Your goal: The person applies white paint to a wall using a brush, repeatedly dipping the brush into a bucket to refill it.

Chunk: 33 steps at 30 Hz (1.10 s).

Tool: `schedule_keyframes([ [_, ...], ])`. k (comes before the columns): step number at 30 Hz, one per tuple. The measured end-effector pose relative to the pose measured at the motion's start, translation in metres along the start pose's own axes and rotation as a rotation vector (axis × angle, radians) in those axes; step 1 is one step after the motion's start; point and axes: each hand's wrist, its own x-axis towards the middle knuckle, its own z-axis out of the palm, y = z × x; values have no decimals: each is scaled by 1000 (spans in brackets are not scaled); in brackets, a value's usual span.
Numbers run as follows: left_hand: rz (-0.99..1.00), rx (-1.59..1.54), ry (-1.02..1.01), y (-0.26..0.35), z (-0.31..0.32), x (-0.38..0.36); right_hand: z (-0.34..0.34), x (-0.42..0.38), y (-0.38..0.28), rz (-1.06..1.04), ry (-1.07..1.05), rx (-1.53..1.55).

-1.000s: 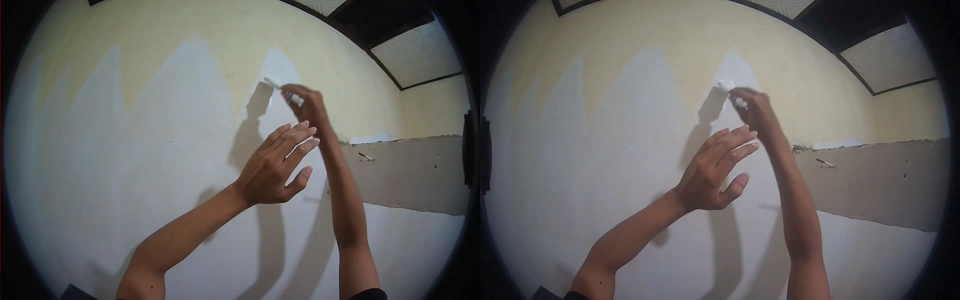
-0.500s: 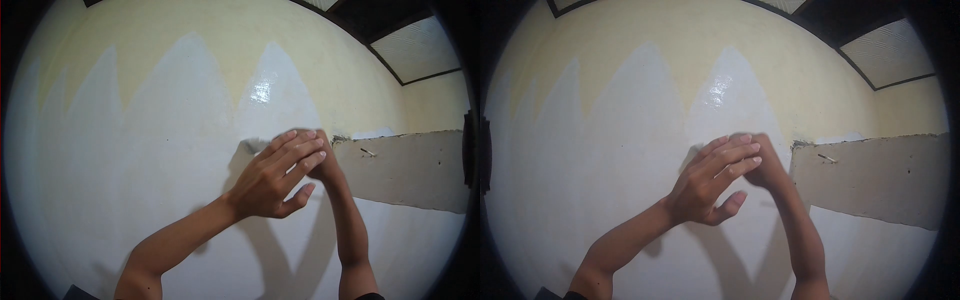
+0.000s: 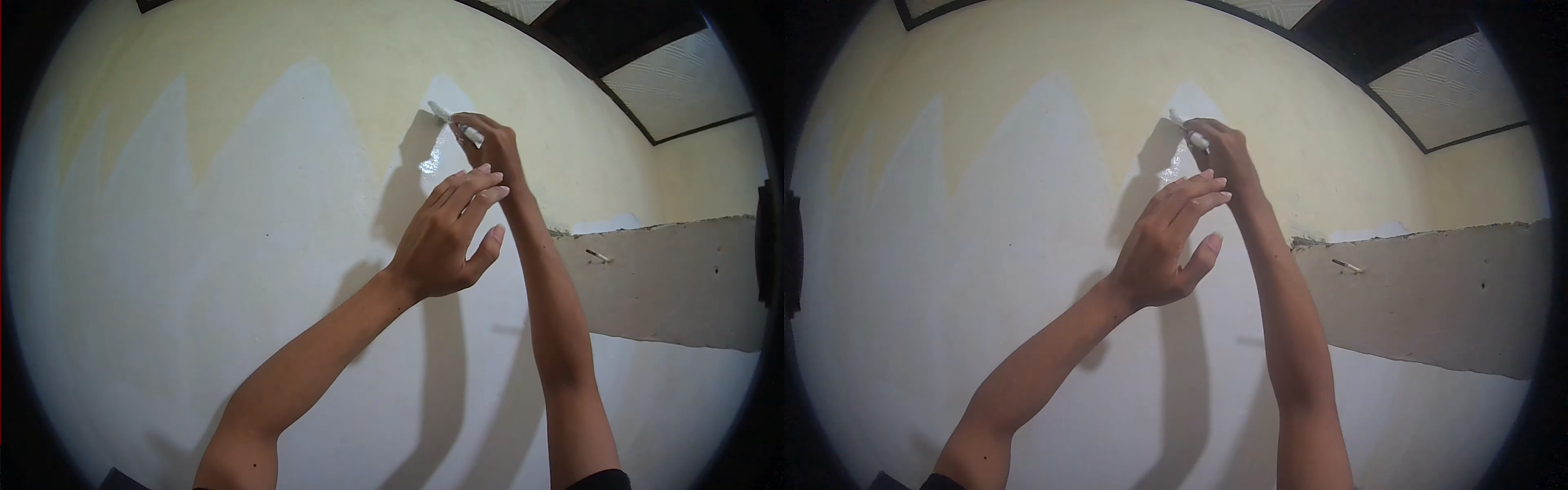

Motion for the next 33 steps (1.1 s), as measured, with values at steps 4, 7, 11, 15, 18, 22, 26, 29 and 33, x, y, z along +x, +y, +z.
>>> schedule_keyframes([
  [4,17,2,-4,-1,-5,-4,14,-28,-9,17,-116,59],
  [7,27,7,-11,1,-13,-10,17,-59,-28,83,-169,158],
  [11,35,-9,-31,7,-24,-21,-23,-94,-82,308,-411,200],
  [15,41,-49,-60,20,-28,-26,-56,-105,-120,175,-352,238],
  [18,56,-69,-87,28,-25,-25,-72,-106,-112,170,-265,150],
  [22,102,-79,-61,29,-4,-17,-54,-71,-51,102,-69,61],
  [26,105,-77,-67,24,19,-9,-22,-56,-7,106,-58,49],
  [29,93,-60,-76,23,22,-10,-37,-64,-27,163,-192,125],
  [33,104,-92,-87,29,13,-13,-71,-87,-58,307,-423,143],
])
